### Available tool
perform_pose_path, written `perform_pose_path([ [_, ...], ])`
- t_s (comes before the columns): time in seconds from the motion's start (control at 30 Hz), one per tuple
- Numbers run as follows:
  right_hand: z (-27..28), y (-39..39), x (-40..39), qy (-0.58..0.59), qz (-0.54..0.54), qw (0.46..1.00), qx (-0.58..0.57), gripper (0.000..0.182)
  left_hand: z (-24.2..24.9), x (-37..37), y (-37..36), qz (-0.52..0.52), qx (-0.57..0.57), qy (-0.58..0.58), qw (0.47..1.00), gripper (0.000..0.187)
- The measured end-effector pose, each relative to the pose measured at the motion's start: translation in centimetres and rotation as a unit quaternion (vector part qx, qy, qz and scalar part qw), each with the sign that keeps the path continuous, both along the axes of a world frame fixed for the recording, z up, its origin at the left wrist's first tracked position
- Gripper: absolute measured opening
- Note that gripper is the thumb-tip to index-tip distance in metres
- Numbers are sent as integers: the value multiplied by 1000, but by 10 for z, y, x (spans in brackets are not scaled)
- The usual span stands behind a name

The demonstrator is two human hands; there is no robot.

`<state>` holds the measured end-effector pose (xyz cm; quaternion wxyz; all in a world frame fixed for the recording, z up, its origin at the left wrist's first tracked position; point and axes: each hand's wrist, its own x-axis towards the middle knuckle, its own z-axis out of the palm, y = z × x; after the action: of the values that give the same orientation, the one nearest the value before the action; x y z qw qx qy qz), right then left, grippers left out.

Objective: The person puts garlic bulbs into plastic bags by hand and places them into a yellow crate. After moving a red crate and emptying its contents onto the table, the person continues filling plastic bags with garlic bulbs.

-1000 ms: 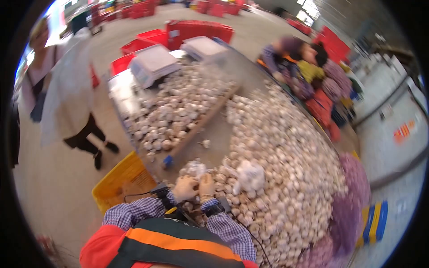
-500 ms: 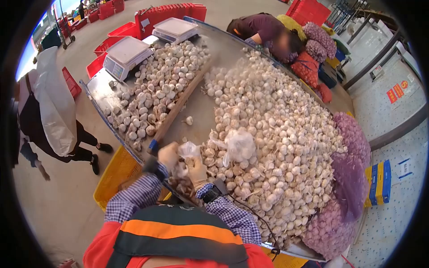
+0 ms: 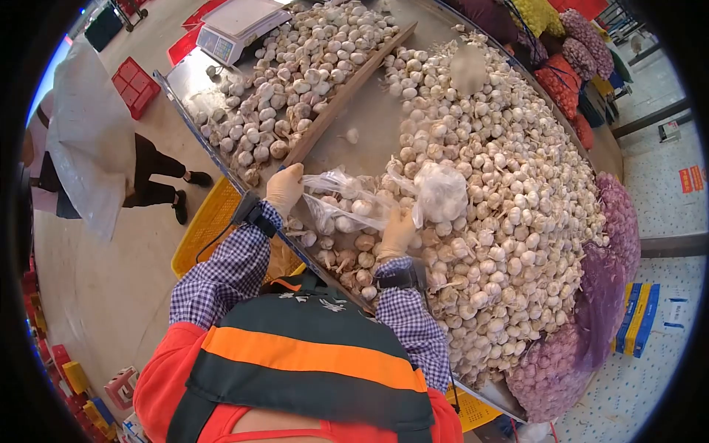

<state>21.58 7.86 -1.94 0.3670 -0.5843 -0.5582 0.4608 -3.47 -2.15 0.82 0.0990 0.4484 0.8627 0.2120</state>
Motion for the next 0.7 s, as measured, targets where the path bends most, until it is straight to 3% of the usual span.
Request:
perform_pose_path([
  [0.13,8,-1,13,-52,30,998,25,24,5,3,-10,-20,-16,-51,998,14],
  [0.2,18,-9,19,-177,58,980,73,23,21,14,-16,-19,-59,-99,993,21],
  [0.27,36,-18,16,-143,77,985,66,18,24,25,-19,-95,115,34,988,27],
  [0.3,61,-25,5,-149,93,961,212,17,29,31,-16,-134,130,65,980,40],
  [0.33,75,-28,-4,-152,109,916,354,17,34,38,-11,-134,129,64,980,40],
  [0.37,76,-26,-11,-153,109,916,353,17,39,46,-6,-237,179,45,954,34],
  [0.4,78,-23,-20,-116,220,911,330,21,41,52,-2,-337,226,25,914,29],
  [0.43,79,-20,-27,-76,328,892,303,24,32,58,4,-337,225,25,914,29],
  [0.47,71,-16,-34,-76,328,892,303,24,19,64,11,-301,115,16,946,27],
  [0.5,60,-11,-41,-185,374,868,269,31,7,65,15,-261,4,8,965,25],
  [0.53,58,-8,-47,-291,413,831,231,38,12,63,14,-261,5,10,965,25],
  [0.57,58,-3,-49,-405,469,761,191,52,16,60,15,-230,-90,-27,969,36],
  [0.6,57,-3,-47,-404,467,762,194,52,20,55,15,-196,-185,-64,961,47],
  [0.67,48,-10,-31,-342,469,754,306,54,26,45,6,-206,-169,-99,959,51],
  [0.7,42,-13,-28,-366,508,749,218,61,26,41,-1,-229,-154,-94,957,52],
])
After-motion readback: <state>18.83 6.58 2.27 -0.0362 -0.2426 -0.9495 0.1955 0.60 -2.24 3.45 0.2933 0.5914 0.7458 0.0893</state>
